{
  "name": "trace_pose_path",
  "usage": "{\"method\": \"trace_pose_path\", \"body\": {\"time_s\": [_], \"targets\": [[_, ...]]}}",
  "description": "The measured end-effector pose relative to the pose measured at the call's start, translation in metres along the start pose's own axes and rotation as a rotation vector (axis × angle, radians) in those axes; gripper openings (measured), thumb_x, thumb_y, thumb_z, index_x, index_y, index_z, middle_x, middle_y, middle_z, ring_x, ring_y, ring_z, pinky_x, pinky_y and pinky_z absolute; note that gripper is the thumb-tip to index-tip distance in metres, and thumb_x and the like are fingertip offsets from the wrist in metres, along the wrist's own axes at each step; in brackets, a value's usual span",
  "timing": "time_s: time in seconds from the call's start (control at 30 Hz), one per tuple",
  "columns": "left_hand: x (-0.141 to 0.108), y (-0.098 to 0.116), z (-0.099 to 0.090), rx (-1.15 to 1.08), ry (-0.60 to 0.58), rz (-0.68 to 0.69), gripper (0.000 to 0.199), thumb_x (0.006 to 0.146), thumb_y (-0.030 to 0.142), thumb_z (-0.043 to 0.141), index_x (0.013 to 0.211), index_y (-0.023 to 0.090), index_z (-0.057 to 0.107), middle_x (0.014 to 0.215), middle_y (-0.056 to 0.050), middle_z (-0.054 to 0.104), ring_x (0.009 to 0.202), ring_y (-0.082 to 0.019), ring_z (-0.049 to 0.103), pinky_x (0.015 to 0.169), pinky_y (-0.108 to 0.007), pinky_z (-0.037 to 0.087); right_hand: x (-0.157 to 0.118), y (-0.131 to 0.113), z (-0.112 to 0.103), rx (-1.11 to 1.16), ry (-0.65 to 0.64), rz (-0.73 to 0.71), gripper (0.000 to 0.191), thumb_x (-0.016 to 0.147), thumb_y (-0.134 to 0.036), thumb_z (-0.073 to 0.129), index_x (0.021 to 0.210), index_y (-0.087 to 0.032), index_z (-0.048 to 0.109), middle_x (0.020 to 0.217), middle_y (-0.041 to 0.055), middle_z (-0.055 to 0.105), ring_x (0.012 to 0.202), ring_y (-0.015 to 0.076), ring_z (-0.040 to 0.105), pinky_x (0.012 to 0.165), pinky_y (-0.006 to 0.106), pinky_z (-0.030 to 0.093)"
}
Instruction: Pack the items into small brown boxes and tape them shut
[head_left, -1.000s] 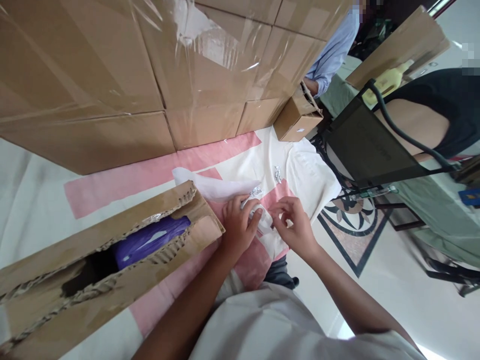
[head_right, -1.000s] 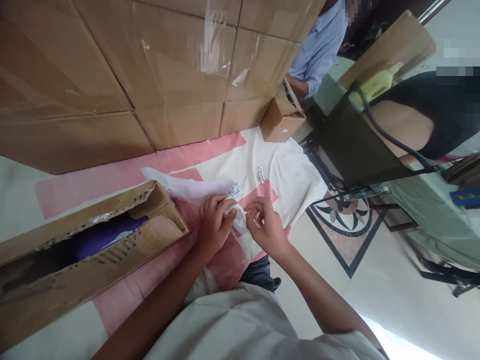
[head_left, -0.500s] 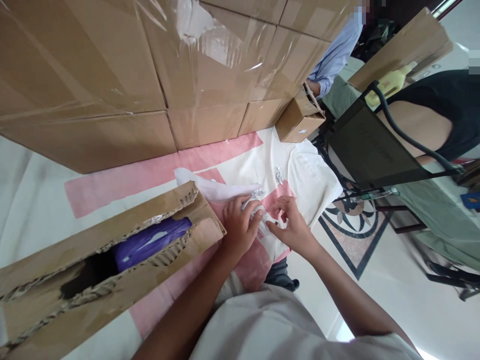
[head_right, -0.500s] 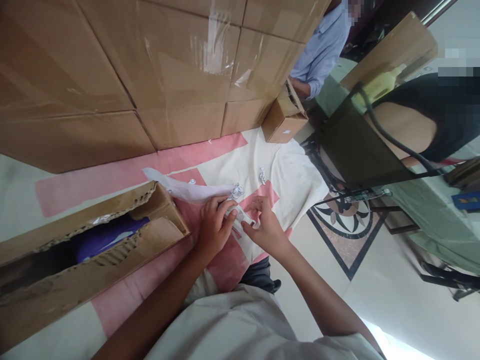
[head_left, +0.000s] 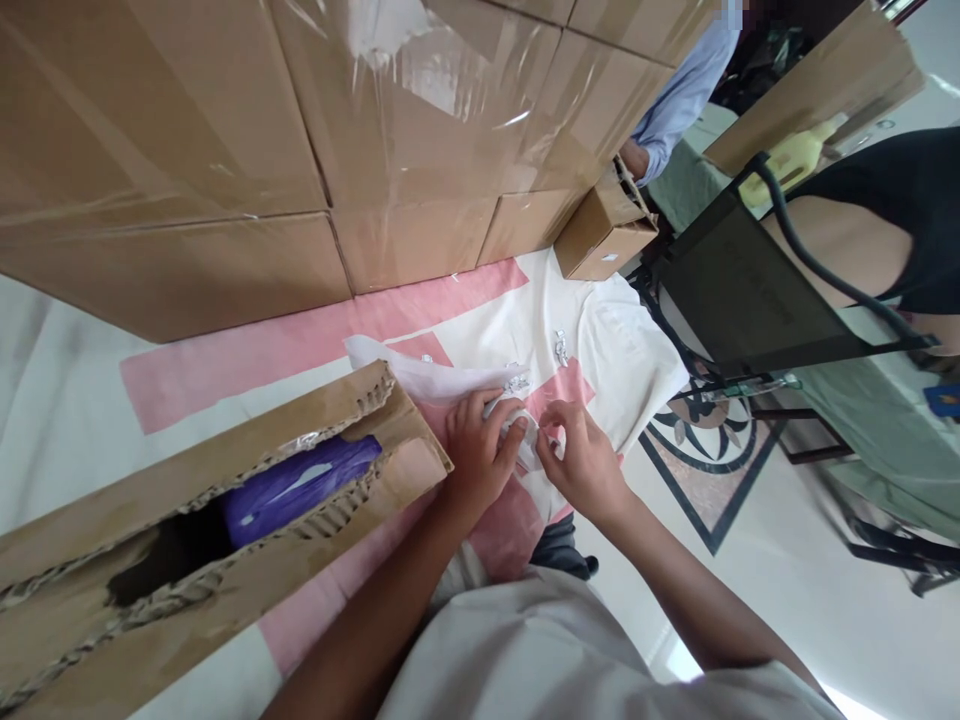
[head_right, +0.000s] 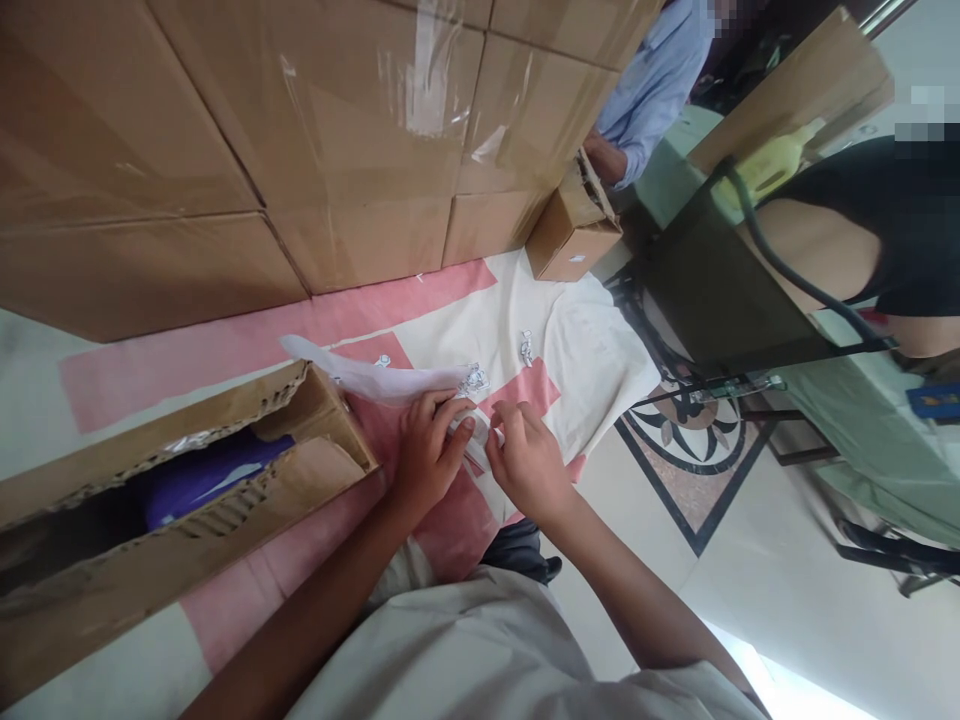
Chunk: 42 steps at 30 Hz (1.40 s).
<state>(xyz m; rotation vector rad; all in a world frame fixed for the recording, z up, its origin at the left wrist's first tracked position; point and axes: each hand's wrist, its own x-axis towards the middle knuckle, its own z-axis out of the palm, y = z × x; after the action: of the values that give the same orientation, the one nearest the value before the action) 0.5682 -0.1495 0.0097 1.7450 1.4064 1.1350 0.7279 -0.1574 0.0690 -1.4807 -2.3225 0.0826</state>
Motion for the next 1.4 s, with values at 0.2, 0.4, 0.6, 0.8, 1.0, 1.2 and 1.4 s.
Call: {"method": "trace_pose_path", "body": {"time_s": [0.2, 0.4, 0.6, 0.8, 1.0, 1.2, 1.4], "targets": [[0.001, 0.000, -0.001, -0.005, 0.011, 0.011, 0.030, 0.105, 0.042, 0.045, 0.116, 0.025, 0.067, 0.124, -0.007, 0.064, 0.120, -0.023, 0.058, 0.106, -0.041, 0.039, -0.001, 0.008, -0.009, -0.072, -0.020, -0.283, 0.025, 0.097, -0.005, 0.048, 0.116, -0.021, 0.042, 0.084, 0.0051, 0.059, 0.074, 0.0214, 0.054, 0.063, 0.033, 0.047], [0.000, 0.002, -0.002, 0.002, -0.002, 0.008, 0.031, 0.104, 0.043, 0.045, 0.117, 0.025, 0.067, 0.125, -0.008, 0.064, 0.121, -0.024, 0.057, 0.106, -0.040, 0.038, -0.007, 0.018, -0.027, -0.087, -0.089, -0.434, 0.032, 0.094, -0.002, 0.049, 0.115, -0.024, 0.041, 0.077, 0.0008, 0.050, 0.068, 0.0198, 0.046, 0.061, 0.032, 0.044], [-0.002, 0.002, 0.000, 0.047, -0.002, 0.026, 0.029, 0.099, 0.046, 0.057, 0.117, 0.026, 0.068, 0.125, -0.007, 0.063, 0.119, -0.026, 0.057, 0.104, -0.042, 0.036, -0.016, 0.024, -0.036, -0.102, -0.091, -0.480, 0.038, 0.092, -0.001, 0.054, 0.118, -0.025, 0.042, 0.076, -0.0003, 0.049, 0.067, 0.0192, 0.047, 0.059, 0.033, 0.044], [-0.001, 0.003, 0.000, 0.069, -0.006, 0.034, 0.034, 0.089, 0.048, 0.069, 0.114, 0.024, 0.069, 0.125, -0.008, 0.064, 0.116, -0.028, 0.059, 0.103, -0.043, 0.038, -0.033, 0.031, -0.033, -0.060, -0.061, -0.520, 0.039, 0.087, 0.002, 0.062, 0.111, -0.023, 0.044, 0.076, 0.0008, 0.055, 0.068, 0.0191, 0.049, 0.058, 0.033, 0.048], [-0.001, 0.002, 0.000, 0.084, -0.016, 0.034, 0.038, 0.086, 0.045, 0.073, 0.117, 0.024, 0.068, 0.125, -0.008, 0.065, 0.116, -0.029, 0.059, 0.102, -0.044, 0.037, -0.047, 0.046, -0.016, -0.051, -0.008, -0.531, 0.039, 0.085, 0.002, 0.066, 0.102, -0.026, 0.045, 0.090, 0.0044, 0.069, 0.076, 0.0203, 0.057, 0.063, 0.036, 0.053], [-0.001, 0.003, 0.000, 0.081, -0.026, 0.023, 0.039, 0.084, 0.044, 0.074, 0.117, 0.024, 0.068, 0.126, -0.009, 0.065, 0.117, -0.030, 0.059, 0.101, -0.045, 0.037, -0.065, 0.048, -0.009, -0.025, 0.109, -0.448, 0.045, 0.080, -0.005, 0.078, 0.089, -0.027, 0.041, 0.078, -0.0010, 0.071, 0.073, 0.0191, 0.062, 0.063, 0.035, 0.054], [0.000, 0.004, -0.002, 0.086, -0.029, 0.025, 0.038, 0.084, 0.042, 0.074, 0.117, 0.025, 0.068, 0.126, -0.008, 0.065, 0.117, -0.030, 0.059, 0.101, -0.045, 0.037, -0.070, 0.039, -0.011, 0.008, 0.150, -0.334, 0.040, 0.085, -0.028, 0.077, 0.085, -0.029, 0.037, 0.111, 0.0039, 0.078, 0.102, 0.0273, 0.067, 0.073, 0.045, 0.058]]}}
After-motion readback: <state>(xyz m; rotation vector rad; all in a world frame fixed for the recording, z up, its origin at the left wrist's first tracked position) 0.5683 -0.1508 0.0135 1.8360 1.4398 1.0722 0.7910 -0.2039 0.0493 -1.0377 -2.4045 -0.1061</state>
